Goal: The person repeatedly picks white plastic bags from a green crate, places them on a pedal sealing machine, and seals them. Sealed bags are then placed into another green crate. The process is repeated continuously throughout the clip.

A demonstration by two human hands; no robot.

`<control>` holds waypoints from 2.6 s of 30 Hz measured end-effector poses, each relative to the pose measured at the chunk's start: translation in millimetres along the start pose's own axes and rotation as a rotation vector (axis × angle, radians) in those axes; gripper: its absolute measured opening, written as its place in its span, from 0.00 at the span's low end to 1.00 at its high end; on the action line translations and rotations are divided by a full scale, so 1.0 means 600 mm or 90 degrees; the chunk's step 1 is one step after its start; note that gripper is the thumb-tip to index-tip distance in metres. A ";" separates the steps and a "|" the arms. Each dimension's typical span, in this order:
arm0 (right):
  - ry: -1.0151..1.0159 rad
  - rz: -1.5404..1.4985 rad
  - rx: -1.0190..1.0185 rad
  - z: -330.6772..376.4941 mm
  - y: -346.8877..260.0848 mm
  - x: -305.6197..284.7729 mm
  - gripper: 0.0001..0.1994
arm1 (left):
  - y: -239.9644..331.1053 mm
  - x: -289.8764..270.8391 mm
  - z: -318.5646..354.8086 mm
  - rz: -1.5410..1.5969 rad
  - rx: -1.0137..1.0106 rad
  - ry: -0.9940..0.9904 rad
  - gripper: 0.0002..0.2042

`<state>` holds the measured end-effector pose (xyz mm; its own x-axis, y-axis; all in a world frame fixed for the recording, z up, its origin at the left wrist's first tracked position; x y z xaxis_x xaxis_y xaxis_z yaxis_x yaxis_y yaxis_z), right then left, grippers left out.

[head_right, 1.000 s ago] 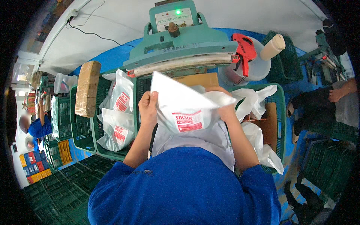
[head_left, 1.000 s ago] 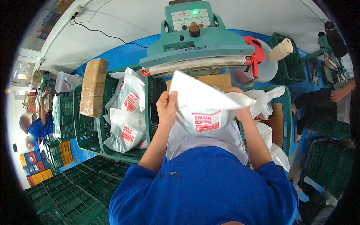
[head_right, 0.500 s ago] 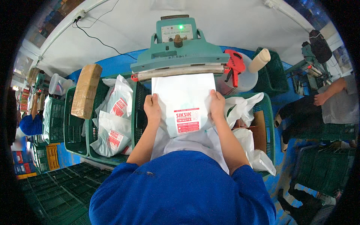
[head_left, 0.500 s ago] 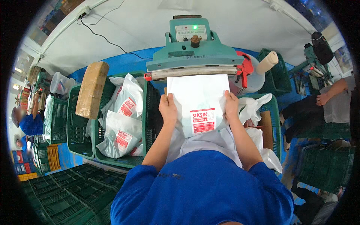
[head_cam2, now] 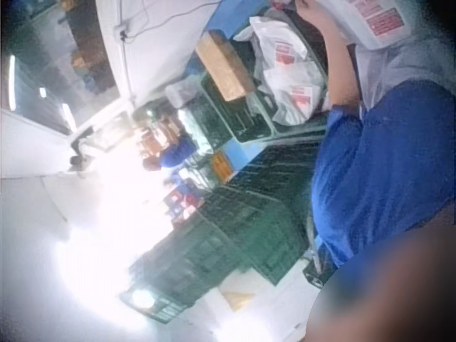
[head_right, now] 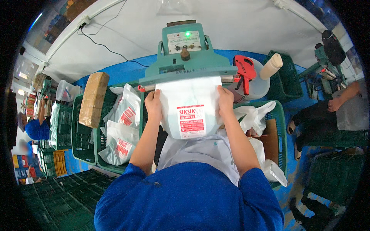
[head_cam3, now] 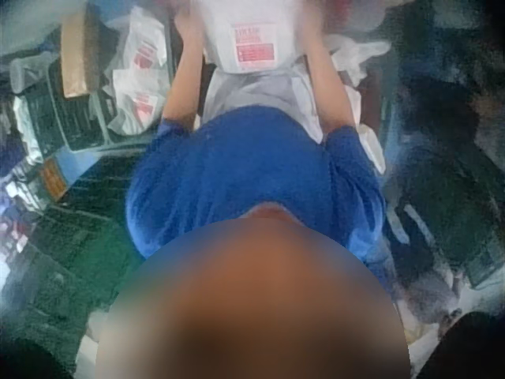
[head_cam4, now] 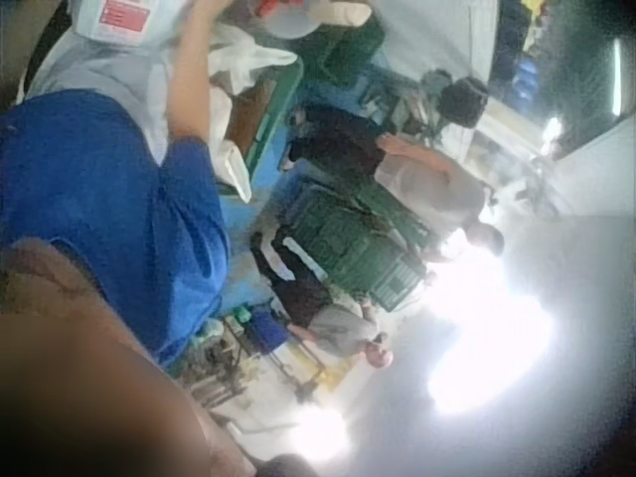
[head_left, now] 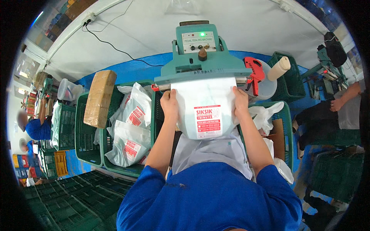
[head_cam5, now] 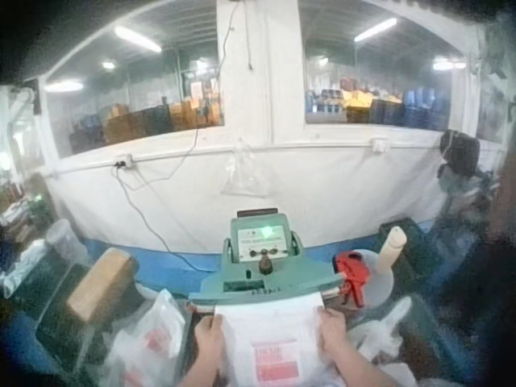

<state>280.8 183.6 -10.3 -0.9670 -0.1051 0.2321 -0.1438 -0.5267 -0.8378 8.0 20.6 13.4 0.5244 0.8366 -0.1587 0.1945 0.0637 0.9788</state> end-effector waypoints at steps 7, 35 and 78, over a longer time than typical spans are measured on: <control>-0.036 0.072 0.218 0.047 0.021 -0.042 0.19 | -0.013 -0.014 0.034 0.157 -0.145 -0.181 0.16; -0.501 0.993 -0.531 0.034 -0.169 0.185 0.20 | 0.006 0.699 0.221 -0.739 0.592 -0.515 0.22; -0.516 1.008 -0.376 0.042 -0.201 0.197 0.18 | -0.025 -0.390 0.090 -0.171 -0.129 -0.041 0.17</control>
<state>189.0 213.2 130.7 0.0365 -0.5566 -0.8300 0.4539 0.7492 -0.4824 -72.9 -205.9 28.6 0.5289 0.7398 -0.4158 0.1673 0.3894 0.9057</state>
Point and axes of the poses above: each hand's wrist, its own z-axis away from the middle knuckle, its own x-axis out of the palm, y = z × x, the point moved 7 cm from there along -z, towards the middle knuckle, and after that the axes turned 11 degrees about x, right-handed, at the moved point
